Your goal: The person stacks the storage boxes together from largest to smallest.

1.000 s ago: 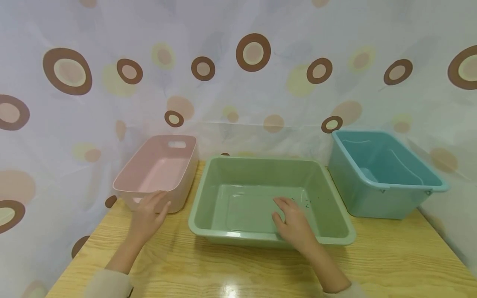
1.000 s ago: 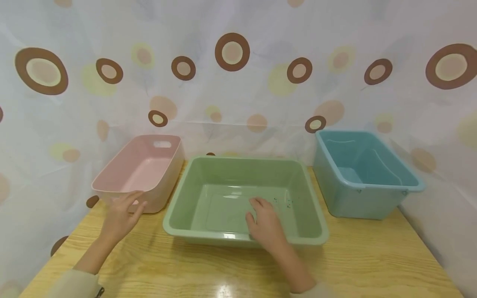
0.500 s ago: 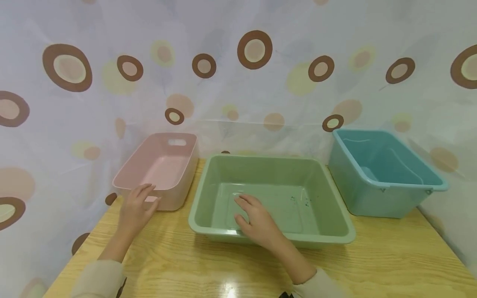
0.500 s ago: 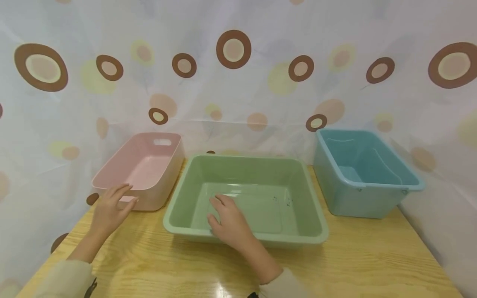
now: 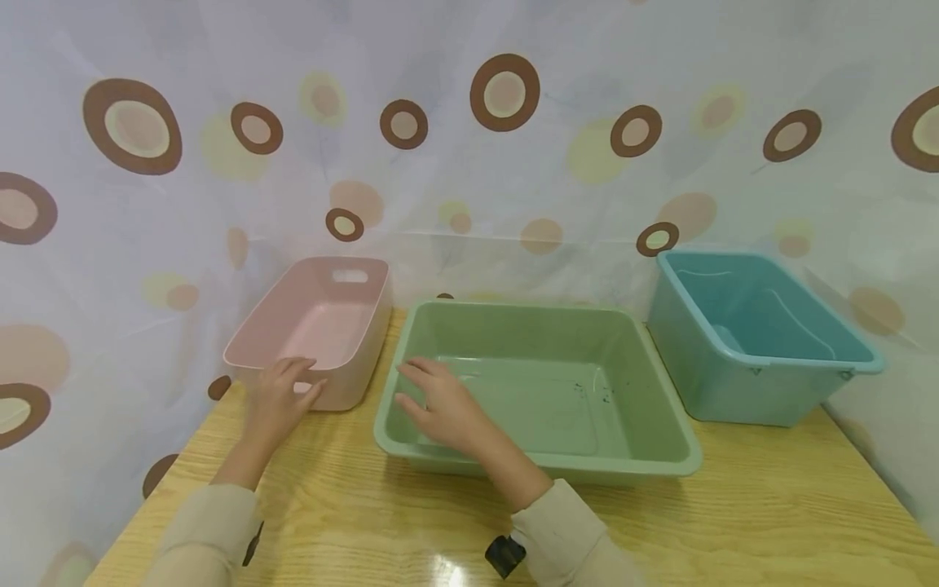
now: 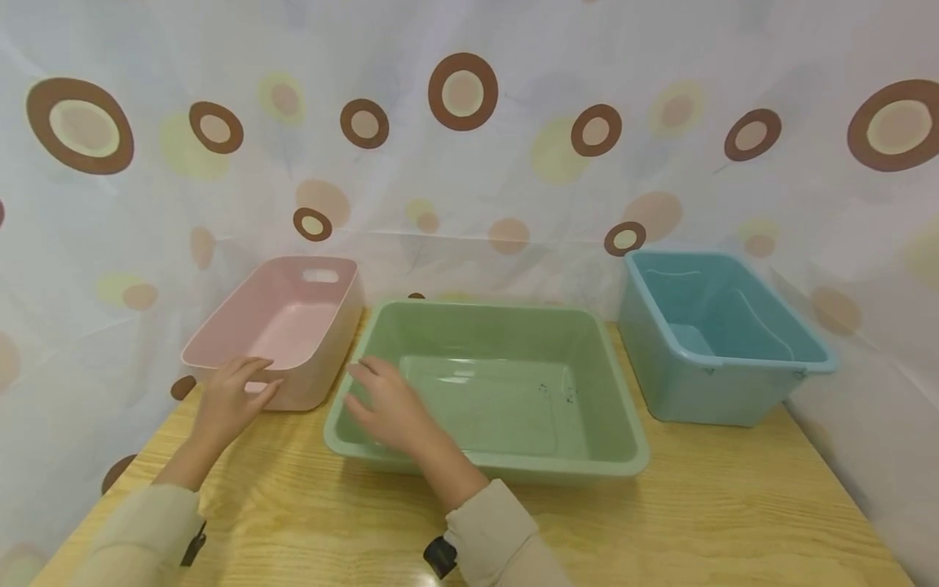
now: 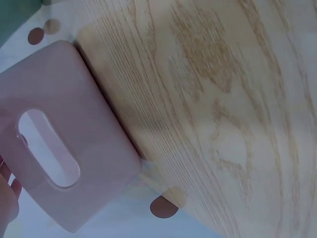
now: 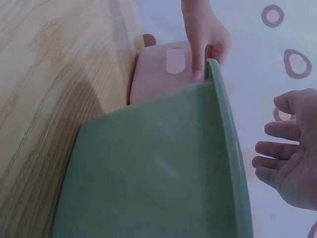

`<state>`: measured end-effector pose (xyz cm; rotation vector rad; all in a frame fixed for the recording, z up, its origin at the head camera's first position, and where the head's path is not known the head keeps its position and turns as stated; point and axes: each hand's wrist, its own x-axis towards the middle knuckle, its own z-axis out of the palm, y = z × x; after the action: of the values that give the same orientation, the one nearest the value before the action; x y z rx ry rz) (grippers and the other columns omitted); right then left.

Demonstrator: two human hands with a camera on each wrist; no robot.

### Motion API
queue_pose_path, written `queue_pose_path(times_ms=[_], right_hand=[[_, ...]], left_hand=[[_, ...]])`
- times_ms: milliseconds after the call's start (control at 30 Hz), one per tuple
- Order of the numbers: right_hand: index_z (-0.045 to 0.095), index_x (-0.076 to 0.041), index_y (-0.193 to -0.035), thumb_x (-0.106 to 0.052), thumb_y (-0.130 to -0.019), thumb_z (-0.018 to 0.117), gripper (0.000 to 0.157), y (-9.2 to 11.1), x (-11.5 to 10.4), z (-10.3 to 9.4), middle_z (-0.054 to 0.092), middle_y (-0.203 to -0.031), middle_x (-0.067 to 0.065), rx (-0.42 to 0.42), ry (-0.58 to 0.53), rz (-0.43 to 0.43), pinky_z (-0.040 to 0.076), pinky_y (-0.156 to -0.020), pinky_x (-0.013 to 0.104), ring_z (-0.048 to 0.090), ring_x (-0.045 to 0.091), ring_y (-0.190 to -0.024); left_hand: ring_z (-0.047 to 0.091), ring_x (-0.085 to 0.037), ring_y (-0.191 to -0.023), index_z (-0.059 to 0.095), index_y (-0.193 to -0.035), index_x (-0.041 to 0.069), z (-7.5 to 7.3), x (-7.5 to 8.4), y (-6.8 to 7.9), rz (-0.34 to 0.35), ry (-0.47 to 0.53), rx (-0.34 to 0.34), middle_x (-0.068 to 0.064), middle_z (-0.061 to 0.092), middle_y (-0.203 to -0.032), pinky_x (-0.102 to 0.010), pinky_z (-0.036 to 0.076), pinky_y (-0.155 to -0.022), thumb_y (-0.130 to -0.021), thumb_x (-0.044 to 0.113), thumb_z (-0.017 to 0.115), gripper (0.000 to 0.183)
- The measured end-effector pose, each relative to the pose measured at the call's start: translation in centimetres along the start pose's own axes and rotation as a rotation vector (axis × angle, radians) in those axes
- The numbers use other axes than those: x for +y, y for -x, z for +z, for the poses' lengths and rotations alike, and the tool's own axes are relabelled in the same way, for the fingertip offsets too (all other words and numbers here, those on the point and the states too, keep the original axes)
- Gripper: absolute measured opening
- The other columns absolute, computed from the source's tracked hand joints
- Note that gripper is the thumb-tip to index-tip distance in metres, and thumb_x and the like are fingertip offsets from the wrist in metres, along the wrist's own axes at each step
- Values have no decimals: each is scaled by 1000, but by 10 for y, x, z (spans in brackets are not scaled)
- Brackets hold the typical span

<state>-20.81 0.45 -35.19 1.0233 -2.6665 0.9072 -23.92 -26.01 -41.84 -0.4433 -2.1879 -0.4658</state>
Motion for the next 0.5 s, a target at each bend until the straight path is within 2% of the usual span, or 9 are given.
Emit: queue_pose_path(times_ms=[267, 500], right_hand=[[49, 1, -129, -17, -91, 51, 43, -21, -9, 17, 48, -132, 18, -62, 20, -21, 37, -104, 40, 43, 30, -125], [48, -1, -131, -22, -93, 50, 44, -37, -22, 29, 48, -134, 14, -146, 112, 2, 38, -104, 33, 45, 25, -125]], left_hand=[[61, -36, -82, 66, -87, -4, 0, -1, 2, -21, -28, -24, -18, 67, -85, -48, 48, -78, -64, 3, 78, 26], [62, -34, -77, 67, -85, -3, -3, 0, -1, -7, -58, -40, -16, 67, -82, -47, 50, -73, -66, -2, 76, 21]])
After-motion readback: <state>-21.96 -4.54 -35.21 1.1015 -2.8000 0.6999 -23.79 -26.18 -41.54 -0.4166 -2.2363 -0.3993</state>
